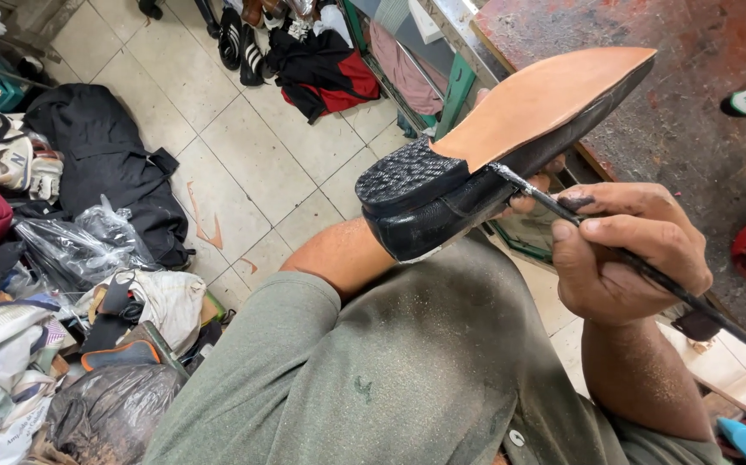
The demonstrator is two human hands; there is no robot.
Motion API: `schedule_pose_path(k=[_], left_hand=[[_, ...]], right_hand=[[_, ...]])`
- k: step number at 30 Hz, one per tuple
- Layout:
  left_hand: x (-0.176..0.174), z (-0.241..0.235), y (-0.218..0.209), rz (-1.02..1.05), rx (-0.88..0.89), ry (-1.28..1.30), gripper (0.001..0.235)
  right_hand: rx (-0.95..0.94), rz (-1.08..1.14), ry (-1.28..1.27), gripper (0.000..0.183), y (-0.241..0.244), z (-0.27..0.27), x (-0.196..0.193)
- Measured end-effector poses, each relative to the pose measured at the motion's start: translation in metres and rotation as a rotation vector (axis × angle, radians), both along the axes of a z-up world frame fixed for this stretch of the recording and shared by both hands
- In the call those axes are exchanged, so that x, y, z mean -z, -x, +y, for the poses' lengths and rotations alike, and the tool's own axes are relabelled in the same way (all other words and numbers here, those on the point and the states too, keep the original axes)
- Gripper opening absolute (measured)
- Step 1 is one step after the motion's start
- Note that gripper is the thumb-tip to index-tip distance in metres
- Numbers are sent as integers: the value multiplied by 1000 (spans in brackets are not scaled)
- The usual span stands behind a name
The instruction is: Applying black dye to the edge of a shoe sole and heel using a brush at a repair station.
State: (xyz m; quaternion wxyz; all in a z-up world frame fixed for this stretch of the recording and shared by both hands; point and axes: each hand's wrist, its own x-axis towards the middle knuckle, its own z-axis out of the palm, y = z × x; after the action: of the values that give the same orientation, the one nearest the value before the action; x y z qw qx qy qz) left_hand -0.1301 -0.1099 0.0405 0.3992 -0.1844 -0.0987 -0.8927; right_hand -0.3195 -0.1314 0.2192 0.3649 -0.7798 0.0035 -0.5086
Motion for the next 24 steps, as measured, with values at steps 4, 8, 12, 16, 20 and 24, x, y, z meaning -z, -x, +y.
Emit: schedule_pose_path(k=[4, 8, 12, 16, 20, 24], left_hand=[[0, -7, 0, -8, -3, -12, 114], [2, -19, -2, -16, -16, -31, 113], [0, -11, -4, -25, -35, -53, 113], [2, -9, 1, -36, -52, -73, 113], [7, 2, 2, -52, -109, -124, 113], [6, 29, -5, -71, -169, -166, 112]], right_hand=[[44, 9, -23, 21, 5, -5, 2], [78, 10, -34, 21, 10, -12, 1], [128, -5, 15, 21, 14, -25, 5], [213, 22, 17, 19, 14, -17, 1], [48, 30, -25, 20, 7, 2, -5], [-35, 113, 6, 22, 6, 24, -16]])
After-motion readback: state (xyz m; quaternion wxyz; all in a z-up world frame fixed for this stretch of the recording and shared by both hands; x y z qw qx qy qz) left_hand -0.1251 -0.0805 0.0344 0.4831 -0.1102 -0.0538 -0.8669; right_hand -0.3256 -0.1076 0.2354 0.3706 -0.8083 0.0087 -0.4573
